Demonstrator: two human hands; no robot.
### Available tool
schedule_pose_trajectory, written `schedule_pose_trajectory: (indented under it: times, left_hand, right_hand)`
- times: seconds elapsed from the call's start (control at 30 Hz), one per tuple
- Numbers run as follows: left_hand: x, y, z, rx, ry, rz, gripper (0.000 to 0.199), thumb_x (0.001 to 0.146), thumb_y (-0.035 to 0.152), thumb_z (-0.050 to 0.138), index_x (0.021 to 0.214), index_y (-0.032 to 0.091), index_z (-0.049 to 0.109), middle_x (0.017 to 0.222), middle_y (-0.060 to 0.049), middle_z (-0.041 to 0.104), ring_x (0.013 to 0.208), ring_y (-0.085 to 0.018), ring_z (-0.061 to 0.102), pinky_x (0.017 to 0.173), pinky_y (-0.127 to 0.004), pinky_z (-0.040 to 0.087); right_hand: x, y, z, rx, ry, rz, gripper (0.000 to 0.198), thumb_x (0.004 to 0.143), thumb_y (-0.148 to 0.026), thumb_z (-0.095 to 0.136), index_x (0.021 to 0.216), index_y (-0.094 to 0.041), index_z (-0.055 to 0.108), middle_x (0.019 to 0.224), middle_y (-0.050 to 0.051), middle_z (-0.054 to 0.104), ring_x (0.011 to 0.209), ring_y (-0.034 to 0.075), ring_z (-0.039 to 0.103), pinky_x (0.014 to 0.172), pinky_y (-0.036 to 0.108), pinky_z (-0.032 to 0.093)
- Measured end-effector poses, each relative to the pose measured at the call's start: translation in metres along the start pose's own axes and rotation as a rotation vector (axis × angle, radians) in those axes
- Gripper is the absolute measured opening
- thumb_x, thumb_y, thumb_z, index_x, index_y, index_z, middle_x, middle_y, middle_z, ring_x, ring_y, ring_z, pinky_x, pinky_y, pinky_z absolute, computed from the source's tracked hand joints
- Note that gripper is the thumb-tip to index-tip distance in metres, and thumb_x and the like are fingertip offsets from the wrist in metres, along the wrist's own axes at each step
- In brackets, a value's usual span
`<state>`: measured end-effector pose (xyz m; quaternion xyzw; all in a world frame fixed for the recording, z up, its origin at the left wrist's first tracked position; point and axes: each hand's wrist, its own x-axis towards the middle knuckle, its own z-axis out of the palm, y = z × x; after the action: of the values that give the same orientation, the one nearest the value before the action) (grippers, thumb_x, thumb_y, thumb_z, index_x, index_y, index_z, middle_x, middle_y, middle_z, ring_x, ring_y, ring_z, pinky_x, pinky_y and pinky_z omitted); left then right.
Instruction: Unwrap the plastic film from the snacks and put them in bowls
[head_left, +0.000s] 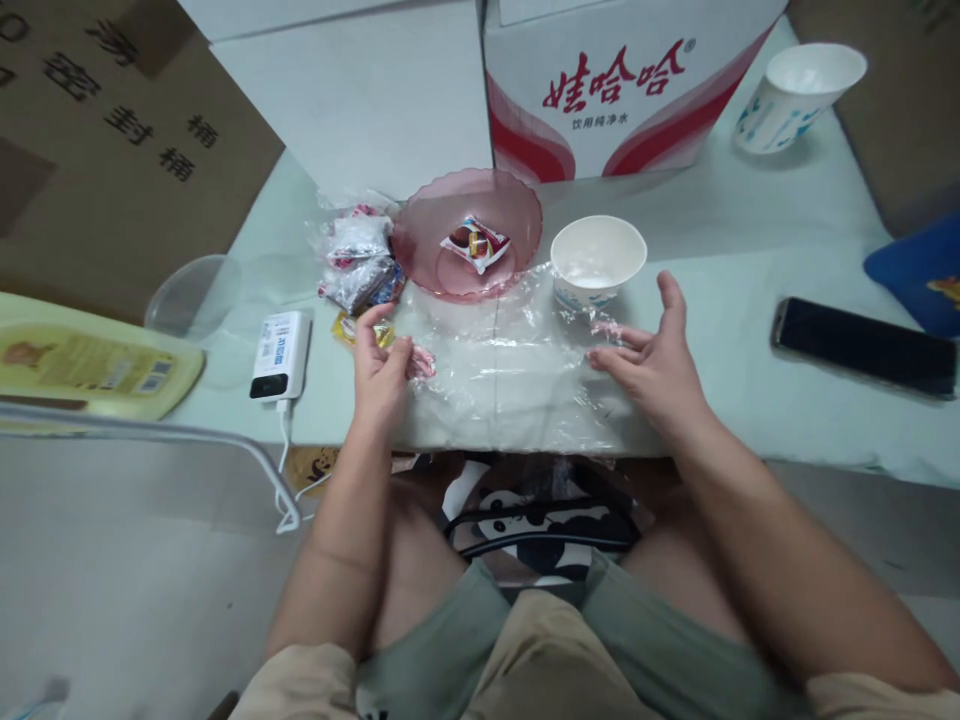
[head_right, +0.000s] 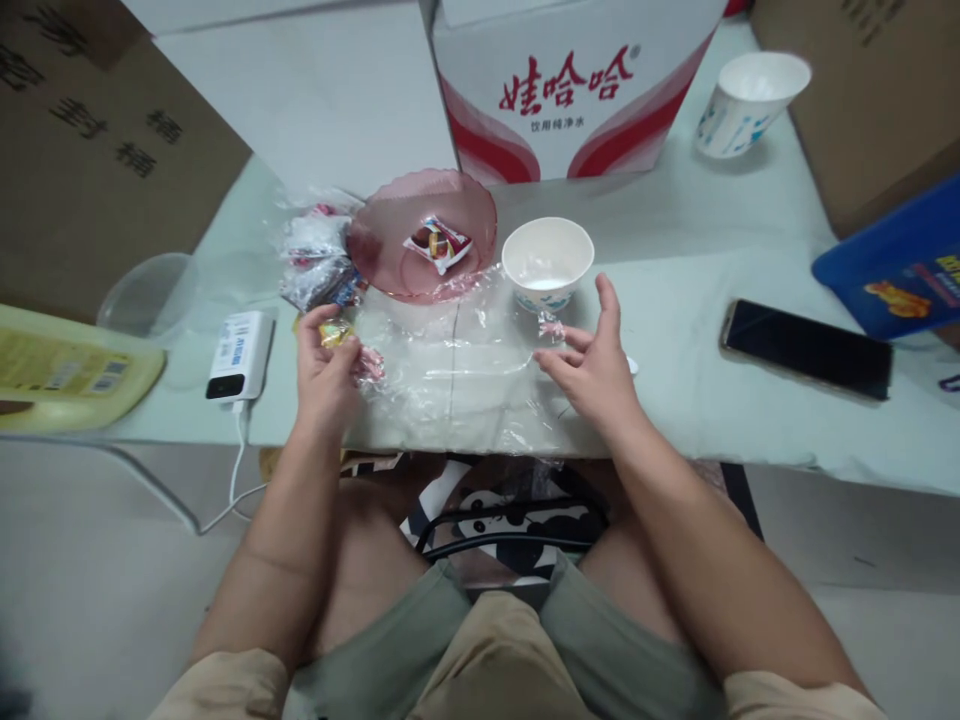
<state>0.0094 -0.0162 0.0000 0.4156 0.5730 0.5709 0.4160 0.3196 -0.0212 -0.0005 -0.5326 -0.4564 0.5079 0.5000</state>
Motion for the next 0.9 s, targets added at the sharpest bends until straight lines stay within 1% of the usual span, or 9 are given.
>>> schedule_pose_trajectory:
  times: [0.13,0.23,0.33,0.4,0.47,0.57,0.67,0.77,0.9]
  left_hand:
    - [-0.001,0.001,-0.009,0.003,0.004,0.075,0.032,0.079,0.045,0.076,0.101,0.027,0.06,0.068,0.003,0.063,0.052,-0.012,0.059,0.053,-0.023,0.044]
    - [-0.004,0.001,-0.01,0.084,-0.079,0.183,0.02,0.08,0.041,0.07,0.082,0.021,0.065,0.07,-0.002,0.065,0.06,-0.014,0.061,0.06,-0.027,0.05]
    - [-0.005,0.001,-0.01,0.271,-0.242,0.246,0.033,0.069,0.031,0.079,0.099,0.02,0.073,0.076,-0.001,0.066,0.068,-0.016,0.062,0.069,-0.029,0.052]
    - [-0.002,0.001,-0.01,0.437,-0.289,0.283,0.047,0.066,0.025,0.08,0.112,0.021,0.072,0.075,0.001,0.064,0.068,-0.015,0.059,0.071,-0.029,0.05]
    - [0.001,0.0,-0.01,0.585,-0.246,0.353,0.035,0.072,0.025,0.076,0.107,0.022,0.075,0.072,0.001,0.061,0.067,-0.015,0.056,0.073,-0.03,0.049]
    - [0.004,0.001,-0.011,0.698,-0.114,0.487,0.01,0.078,0.029,0.073,0.085,0.023,0.078,0.081,-0.004,0.057,0.08,-0.02,0.057,0.083,-0.035,0.049]
    - [0.005,0.0,-0.012,0.72,-0.038,0.568,0.012,0.076,0.035,0.077,0.075,0.022,0.076,0.101,-0.007,0.054,0.102,-0.024,0.056,0.095,-0.041,0.048]
    - [0.004,-0.002,-0.013,0.733,-0.088,0.589,0.019,0.076,0.038,0.078,0.071,0.021,0.072,0.12,-0.008,0.053,0.119,-0.027,0.052,0.103,-0.045,0.047]
    - [0.0,0.0,-0.015,0.666,-0.088,0.601,0.025,0.077,0.041,0.077,0.069,0.02,0.066,0.126,-0.007,0.057,0.125,-0.027,0.054,0.109,-0.045,0.045]
  right_hand:
    - [-0.003,-0.006,-0.002,-0.036,0.048,-0.051,0.101,0.075,-0.034,0.08,0.157,-0.044,0.021,0.141,0.012,0.058,0.08,0.02,0.072,0.078,0.042,0.063]
    - [-0.003,-0.008,-0.004,-0.069,0.091,-0.161,0.095,0.076,-0.036,0.079,0.153,-0.049,0.025,0.151,0.009,0.046,0.083,0.017,0.071,0.083,0.041,0.062]
    - [0.0,-0.001,-0.008,-0.166,-0.029,-0.219,0.09,0.072,-0.038,0.081,0.149,-0.047,0.036,0.15,0.006,0.04,0.087,0.017,0.068,0.086,0.041,0.061]
    - [0.003,0.007,-0.009,-0.309,-0.115,-0.235,0.071,0.072,-0.036,0.08,0.139,-0.039,0.054,0.145,0.008,0.04,0.086,0.017,0.065,0.09,0.046,0.06]
    - [0.005,0.013,-0.012,-0.483,-0.107,-0.281,0.039,0.076,-0.033,0.074,0.114,-0.029,0.07,0.139,0.01,0.041,0.087,0.019,0.063,0.096,0.053,0.056]
    - [0.007,0.013,-0.015,-0.665,0.018,-0.445,0.009,0.081,-0.031,0.067,0.084,-0.023,0.071,0.132,0.012,0.045,0.104,0.028,0.06,0.1,0.058,0.05]
    - [0.006,0.009,-0.014,-0.748,0.025,-0.62,0.01,0.084,-0.031,0.064,0.09,-0.025,0.068,0.131,0.012,0.052,0.122,0.034,0.055,0.102,0.056,0.049]
    - [0.005,0.011,-0.003,-0.87,-0.106,-0.704,0.029,0.084,-0.034,0.065,0.112,-0.026,0.066,0.138,0.012,0.057,0.131,0.035,0.051,0.109,0.057,0.044]
    - [-0.001,0.006,0.013,-1.022,-0.098,-0.759,0.008,0.088,-0.023,0.061,0.091,-0.022,0.068,0.133,0.012,0.066,0.137,0.036,0.05,0.114,0.057,0.035]
